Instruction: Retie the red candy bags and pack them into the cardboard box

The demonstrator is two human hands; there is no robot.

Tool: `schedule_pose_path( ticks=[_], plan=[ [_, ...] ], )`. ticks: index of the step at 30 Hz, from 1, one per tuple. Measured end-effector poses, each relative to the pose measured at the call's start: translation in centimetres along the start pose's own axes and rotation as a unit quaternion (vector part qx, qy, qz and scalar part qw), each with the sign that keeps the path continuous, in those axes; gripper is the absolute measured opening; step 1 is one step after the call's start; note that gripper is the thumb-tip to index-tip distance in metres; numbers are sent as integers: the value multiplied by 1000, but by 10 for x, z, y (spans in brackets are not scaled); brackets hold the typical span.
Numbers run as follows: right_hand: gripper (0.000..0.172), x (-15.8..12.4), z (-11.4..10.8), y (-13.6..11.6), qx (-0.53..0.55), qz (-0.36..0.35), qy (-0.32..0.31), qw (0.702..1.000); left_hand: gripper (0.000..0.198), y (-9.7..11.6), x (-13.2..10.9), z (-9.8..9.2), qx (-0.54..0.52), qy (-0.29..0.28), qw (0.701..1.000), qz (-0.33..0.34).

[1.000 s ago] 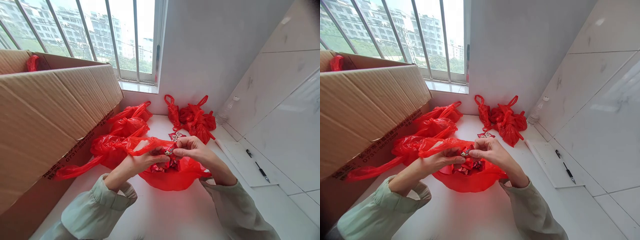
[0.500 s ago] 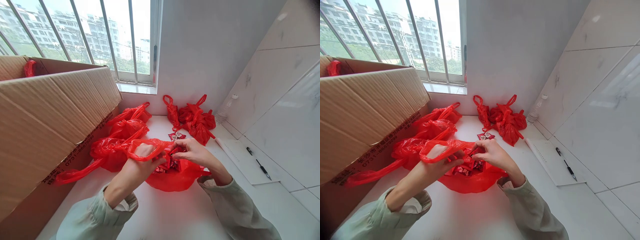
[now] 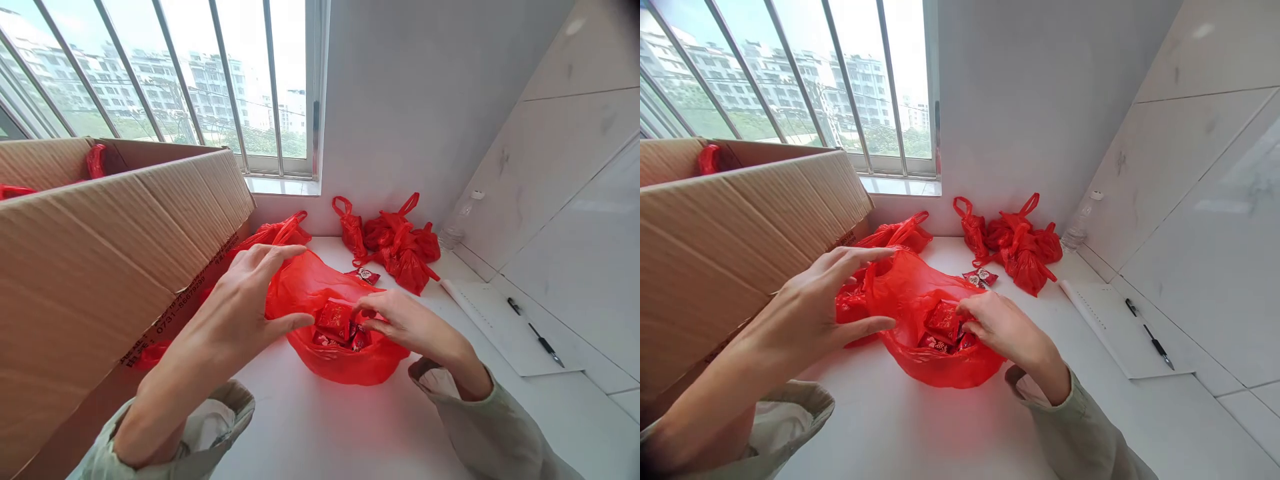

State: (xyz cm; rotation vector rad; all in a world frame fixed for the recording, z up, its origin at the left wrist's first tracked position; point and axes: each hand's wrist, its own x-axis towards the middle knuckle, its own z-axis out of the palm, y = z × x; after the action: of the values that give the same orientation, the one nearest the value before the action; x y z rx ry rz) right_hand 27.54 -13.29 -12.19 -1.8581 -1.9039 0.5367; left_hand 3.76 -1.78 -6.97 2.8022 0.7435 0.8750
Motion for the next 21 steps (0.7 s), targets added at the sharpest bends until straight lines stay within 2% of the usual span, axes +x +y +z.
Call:
schedule_pose_path(
  ticks=[2,4,7,9,10,12,14,16,17,19,21],
  plan=[
    [17,-9,-14,-3,4,4,10,1000,69,-4,2,4,-5,-18,999,-36],
    [27,-18,-24,-1,-13,27,42,999,69,-8,4,9,-12,2,997,-81],
    [67,-27,-29,10,-35,116,52,991,62,-14,7,11,-16,39,992,-118],
    [88,-28,-27,22,-21,164,35,986,37,-20,9,9,-49,18,992,-114],
    [88,-27,-25,28,-8,170,30,985,28,-23,9,8,-90,-6,990,-113],
    [69,-23,-21,40,1,163,16,986,36,-27,9,5,-219,-55,966,-126],
    [43,-20,-22,47,-11,171,-23,985,35,-29,9,2,-356,-80,918,-155],
    [37,-19,-27,50,-28,189,-51,980,27,-28,9,1,-448,-76,872,-181],
    [39,-19,-31,51,-31,188,-41,981,24,-28,10,1,-478,-68,854,-193],
    [44,-20,-40,52,-1,168,33,985,20,-26,11,1,-518,-40,829,-209],
    [49,-20,-47,51,101,143,145,974,20,-24,13,2,-492,4,847,-200]
  ],
)
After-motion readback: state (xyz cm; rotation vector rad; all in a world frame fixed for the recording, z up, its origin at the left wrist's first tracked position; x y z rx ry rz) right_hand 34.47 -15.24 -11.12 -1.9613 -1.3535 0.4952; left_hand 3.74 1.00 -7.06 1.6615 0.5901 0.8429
